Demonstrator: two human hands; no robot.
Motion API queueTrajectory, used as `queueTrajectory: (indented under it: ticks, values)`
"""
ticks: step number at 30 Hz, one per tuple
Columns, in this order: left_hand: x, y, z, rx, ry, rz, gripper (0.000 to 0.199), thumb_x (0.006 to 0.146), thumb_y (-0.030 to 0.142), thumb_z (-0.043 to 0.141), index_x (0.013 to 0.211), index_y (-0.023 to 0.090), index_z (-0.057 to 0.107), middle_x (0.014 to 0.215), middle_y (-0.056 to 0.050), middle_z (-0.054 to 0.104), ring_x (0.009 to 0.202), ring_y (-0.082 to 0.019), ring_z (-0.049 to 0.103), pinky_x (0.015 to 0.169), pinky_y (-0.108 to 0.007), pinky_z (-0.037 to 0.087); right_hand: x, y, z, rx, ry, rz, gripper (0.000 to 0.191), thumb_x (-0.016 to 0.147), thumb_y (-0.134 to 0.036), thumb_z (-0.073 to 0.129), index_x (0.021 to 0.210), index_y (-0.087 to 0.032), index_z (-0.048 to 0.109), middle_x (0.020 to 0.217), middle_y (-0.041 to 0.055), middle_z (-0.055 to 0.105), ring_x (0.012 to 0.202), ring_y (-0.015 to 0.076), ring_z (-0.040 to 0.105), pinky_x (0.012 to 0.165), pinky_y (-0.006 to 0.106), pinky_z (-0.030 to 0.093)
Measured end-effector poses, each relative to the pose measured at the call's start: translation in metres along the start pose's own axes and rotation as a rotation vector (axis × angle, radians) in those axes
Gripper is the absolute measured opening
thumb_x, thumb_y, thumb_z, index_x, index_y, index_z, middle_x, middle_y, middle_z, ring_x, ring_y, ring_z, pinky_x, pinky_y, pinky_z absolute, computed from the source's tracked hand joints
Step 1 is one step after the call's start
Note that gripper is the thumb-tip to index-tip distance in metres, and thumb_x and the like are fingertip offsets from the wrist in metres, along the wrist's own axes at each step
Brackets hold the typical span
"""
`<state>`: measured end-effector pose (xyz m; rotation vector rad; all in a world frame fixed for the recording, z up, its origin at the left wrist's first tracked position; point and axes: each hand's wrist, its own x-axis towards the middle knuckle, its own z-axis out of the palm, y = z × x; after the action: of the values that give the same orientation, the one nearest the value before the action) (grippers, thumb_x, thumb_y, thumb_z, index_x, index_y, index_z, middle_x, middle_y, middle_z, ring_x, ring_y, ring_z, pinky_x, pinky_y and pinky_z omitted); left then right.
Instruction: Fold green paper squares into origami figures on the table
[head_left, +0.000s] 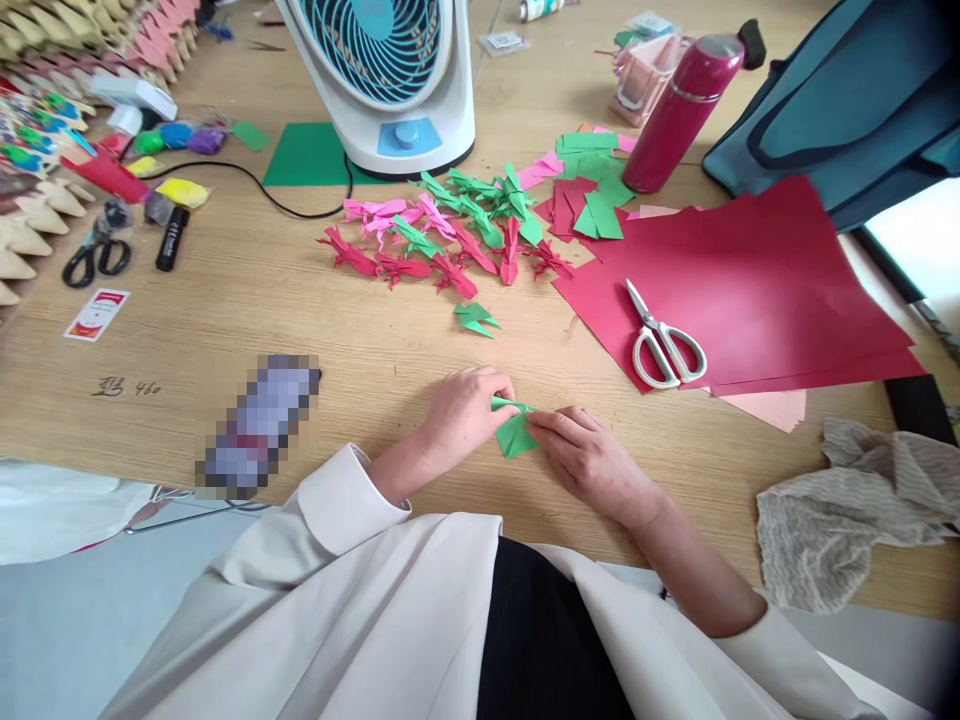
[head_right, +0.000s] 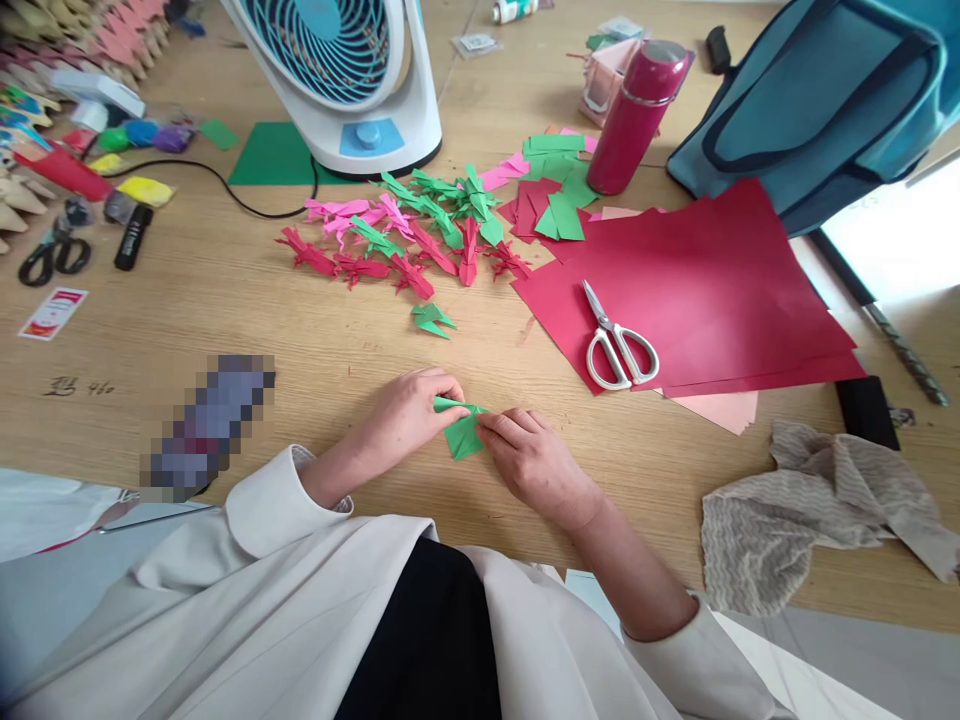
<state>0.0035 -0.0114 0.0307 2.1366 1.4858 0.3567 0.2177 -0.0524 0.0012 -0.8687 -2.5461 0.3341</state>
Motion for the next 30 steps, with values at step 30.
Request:
queueTrajectory:
  ticks: [30]
  values:
    - [-0.011,0.003,0.019,0.015,0.143,-0.003,0.008,0.087,0.024,0.069,0.079,0.023,0.068,0.088,0.000,0.070,0.089,-0.018,0.059,0.082,-0.033,0.041,-0.001,-0.002,0.002,-0.002,-0.009,0.040,0.029,0.097,-0.009,0.046,0.121,-0.012,0.063,0.129,0.0153,0.064,0.097,0.0250,0.057,0.082,0.043,0.053]
